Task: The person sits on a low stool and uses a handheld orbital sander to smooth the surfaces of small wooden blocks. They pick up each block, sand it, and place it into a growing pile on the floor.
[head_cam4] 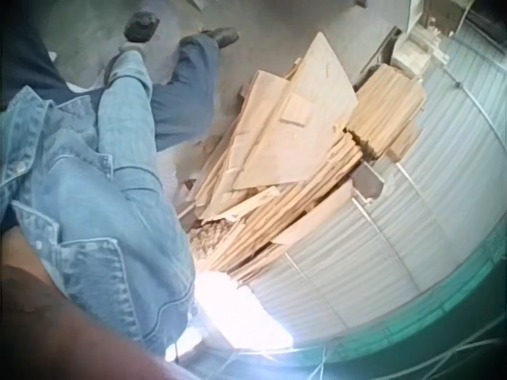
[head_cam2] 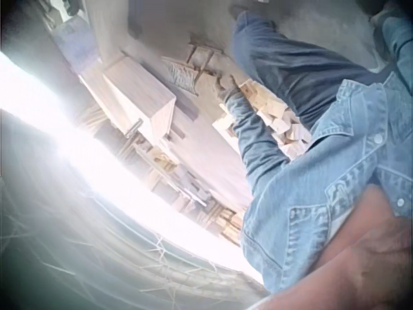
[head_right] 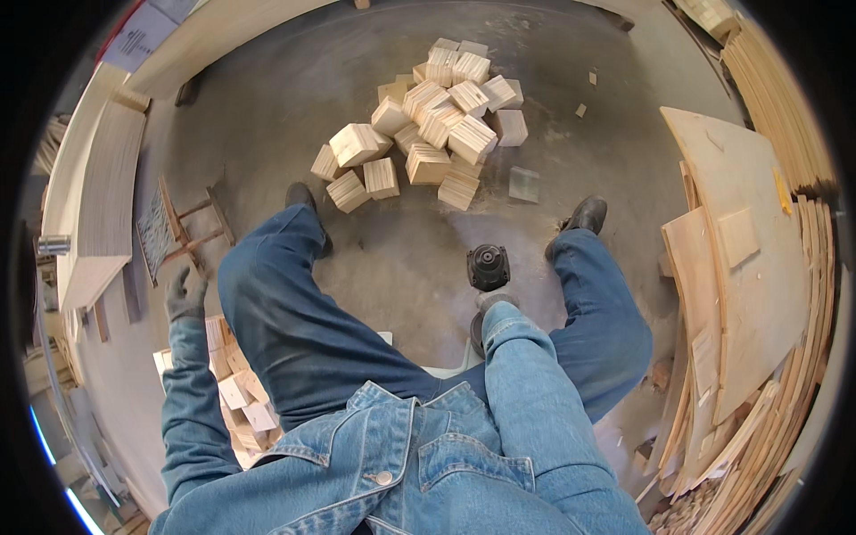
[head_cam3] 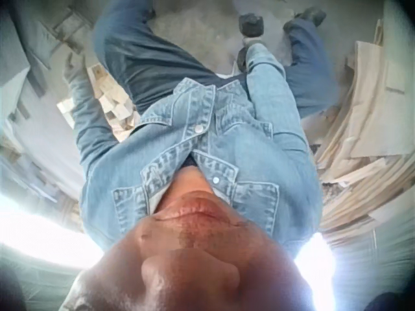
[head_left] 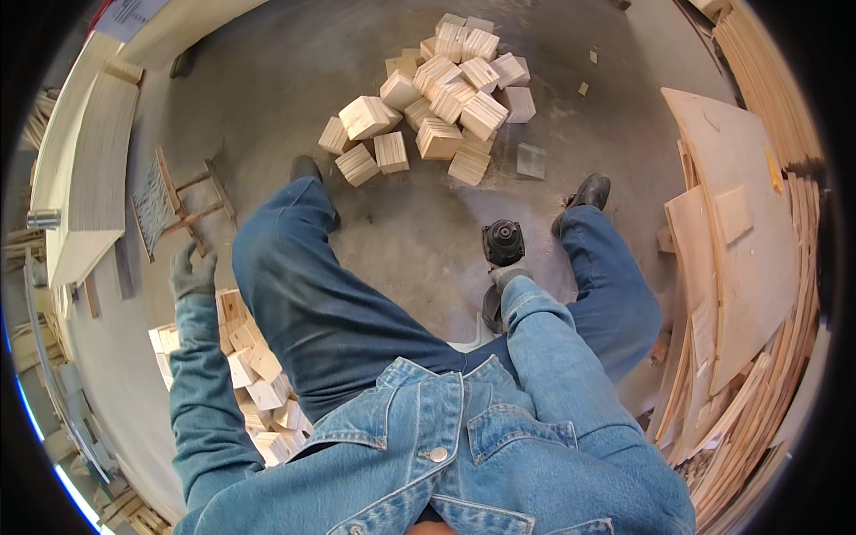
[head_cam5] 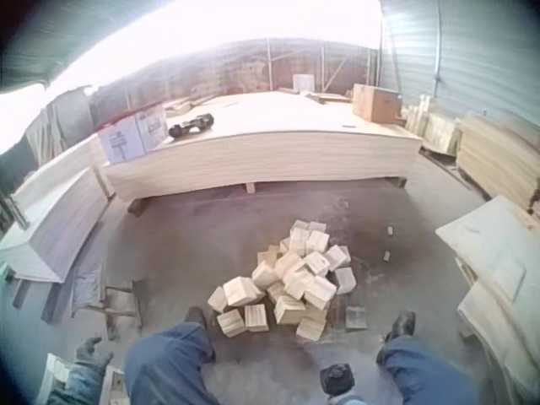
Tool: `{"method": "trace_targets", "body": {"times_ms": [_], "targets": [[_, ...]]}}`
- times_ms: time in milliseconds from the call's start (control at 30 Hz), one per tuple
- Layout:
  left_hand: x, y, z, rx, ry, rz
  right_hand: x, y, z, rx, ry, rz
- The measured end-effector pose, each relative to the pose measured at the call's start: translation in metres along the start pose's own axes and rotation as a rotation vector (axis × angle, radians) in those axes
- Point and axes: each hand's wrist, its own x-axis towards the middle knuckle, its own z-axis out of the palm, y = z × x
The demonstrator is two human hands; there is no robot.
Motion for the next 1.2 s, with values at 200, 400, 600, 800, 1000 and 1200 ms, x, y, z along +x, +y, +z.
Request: {"method": "trace_targets", "body": {"times_ms": [200,400,600,800,1000,1200], "targets": [[0.123,0.149,0.043,-0.151,-0.086,0.36,-0.004,-0.01,-0.007,-0.061,0.025,0.068],[0.168,0.267,0.111,0.19,-0.34,0.333,-0.015,-0.025,-0.014,0.053,-0.044,0.01],[0.181,0.293,0.225,0.408,-0.569,0.194,0.003,-0.022,-0.001,0.381,-0.199,0.139],[0.187,0.294,0.321,0.442,-0.624,0.181,-0.035,-0.042,-0.046,0.351,-0.241,0.242],[0.196,0.286,0.373,0.415,-0.577,0.159,0.002,0.004,-0.005,0.293,-0.212,0.19],[0.198,0.288,0.362,0.524,-0.554,0.236,0.003,-0.001,-0.02,0.395,-0.225,0.28]]}}
